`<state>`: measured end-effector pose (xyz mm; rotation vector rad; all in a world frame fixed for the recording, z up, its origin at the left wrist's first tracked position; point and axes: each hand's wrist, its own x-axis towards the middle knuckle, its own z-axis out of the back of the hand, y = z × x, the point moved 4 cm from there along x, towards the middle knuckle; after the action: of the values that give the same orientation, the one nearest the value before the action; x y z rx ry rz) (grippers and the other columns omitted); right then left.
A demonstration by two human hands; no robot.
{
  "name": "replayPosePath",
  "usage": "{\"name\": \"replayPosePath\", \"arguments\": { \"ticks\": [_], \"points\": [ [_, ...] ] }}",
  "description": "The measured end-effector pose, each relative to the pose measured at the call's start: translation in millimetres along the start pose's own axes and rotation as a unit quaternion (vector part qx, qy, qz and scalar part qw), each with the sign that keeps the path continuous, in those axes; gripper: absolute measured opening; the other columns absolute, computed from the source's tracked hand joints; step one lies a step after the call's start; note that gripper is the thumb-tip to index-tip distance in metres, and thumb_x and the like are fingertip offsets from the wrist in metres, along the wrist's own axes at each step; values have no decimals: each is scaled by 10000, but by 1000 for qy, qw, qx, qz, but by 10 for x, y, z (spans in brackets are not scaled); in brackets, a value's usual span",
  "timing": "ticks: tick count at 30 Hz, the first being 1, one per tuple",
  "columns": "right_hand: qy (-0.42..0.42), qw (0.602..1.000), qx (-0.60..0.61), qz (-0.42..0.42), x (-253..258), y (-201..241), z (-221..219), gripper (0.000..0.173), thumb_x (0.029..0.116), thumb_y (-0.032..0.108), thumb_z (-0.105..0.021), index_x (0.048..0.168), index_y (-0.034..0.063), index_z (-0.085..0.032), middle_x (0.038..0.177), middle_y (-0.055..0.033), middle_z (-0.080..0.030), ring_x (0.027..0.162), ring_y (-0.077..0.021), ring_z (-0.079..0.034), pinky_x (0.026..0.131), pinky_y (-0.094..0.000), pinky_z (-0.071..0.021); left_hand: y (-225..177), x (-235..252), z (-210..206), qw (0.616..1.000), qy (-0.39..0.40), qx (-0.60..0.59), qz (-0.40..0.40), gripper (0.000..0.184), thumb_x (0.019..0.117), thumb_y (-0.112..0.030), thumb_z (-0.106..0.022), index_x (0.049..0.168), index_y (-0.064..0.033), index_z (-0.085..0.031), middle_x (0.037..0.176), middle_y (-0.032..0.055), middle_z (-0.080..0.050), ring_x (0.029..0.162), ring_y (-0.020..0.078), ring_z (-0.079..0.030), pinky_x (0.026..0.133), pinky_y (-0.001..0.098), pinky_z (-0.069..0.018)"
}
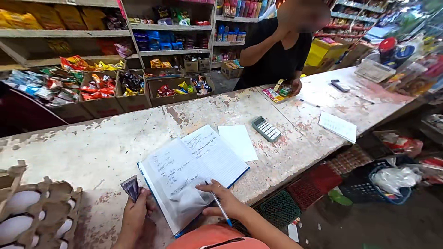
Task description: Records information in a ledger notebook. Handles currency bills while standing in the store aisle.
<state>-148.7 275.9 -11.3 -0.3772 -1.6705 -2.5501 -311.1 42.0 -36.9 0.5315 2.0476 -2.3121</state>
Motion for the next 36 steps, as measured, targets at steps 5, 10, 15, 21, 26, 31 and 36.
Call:
{"name": "replayPosePath", "arguments": {
  "ticks": [5,10,15,21,26,31,36],
  "points": [
    [-238,927,-234,-171,-213,-229,503,772,863,371,-779,1426,-89,-518,1500,-267,-506,1434,-413,-447,1205,-605,-289,29,6,-41,998,-2,62,-27,385,1018,-201,-608,1298,33,-485,759,19,-584,516,39,-544,498,212,-501],
    [-161,871,-340,-315,-196,-363,699,1106,833,652,-711,1566,-71,-308,1634,-262,-306,1550,-407,-227,1249,-631,-52,41,20,-83,990,-13,137,-43,596,947,-263,-724,1388,41,-462,868,102,-617,571,94,-550,545,291,-505],
    [-153,909,-289,-257,-64,-340,595,848,961,420,-641,1560,-83,-312,1596,-248,-389,1523,-395,-311,1250,-643,-64,18,12,-90,987,-17,150,-52,622,922,-248,-743,1397,40,-461,938,124,-633,621,99,-569,587,300,-512],
    [18,999,23,-26,6,-74,138,533,1012,227,-583,1438,-86,-515,1515,-254,-492,1458,-326,-434,1220,-472,-331,1,1,-83,986,-17,155,-56,621,968,-331,-682,1404,49,-458,955,144,-642,672,129,-590,640,351,-532],
    [-217,967,-98,-89,-93,-99,395,487,897,221,-744,1264,-80,-635,1276,-213,-675,1223,-282,-639,1076,-454,-494,-8,-12,-78,986,-20,156,-53,637,977,-372,-672,1412,37,-450,896,103,-632,595,82,-570,581,300,-526],
    [-178,871,-356,-287,-126,-423,728,981,867,588,-709,1518,-79,-404,1602,-282,-354,1527,-435,-277,1230,-671,-94,-2,1,-88,983,-27,175,-45,688,918,-329,-757,1419,30,-452,1003,169,-652,706,165,-623,660,383,-548],
    [-179,873,-377,-252,-44,-340,622,942,901,605,-651,1513,-73,-420,1596,-291,-360,1521,-480,-255,1191,-737,-71,-172,-56,-201,954,-18,295,-49,878,797,-446,-852,1406,51,-459,1154,311,-652,1082,480,-637,914,672,-481]
  ]
}}
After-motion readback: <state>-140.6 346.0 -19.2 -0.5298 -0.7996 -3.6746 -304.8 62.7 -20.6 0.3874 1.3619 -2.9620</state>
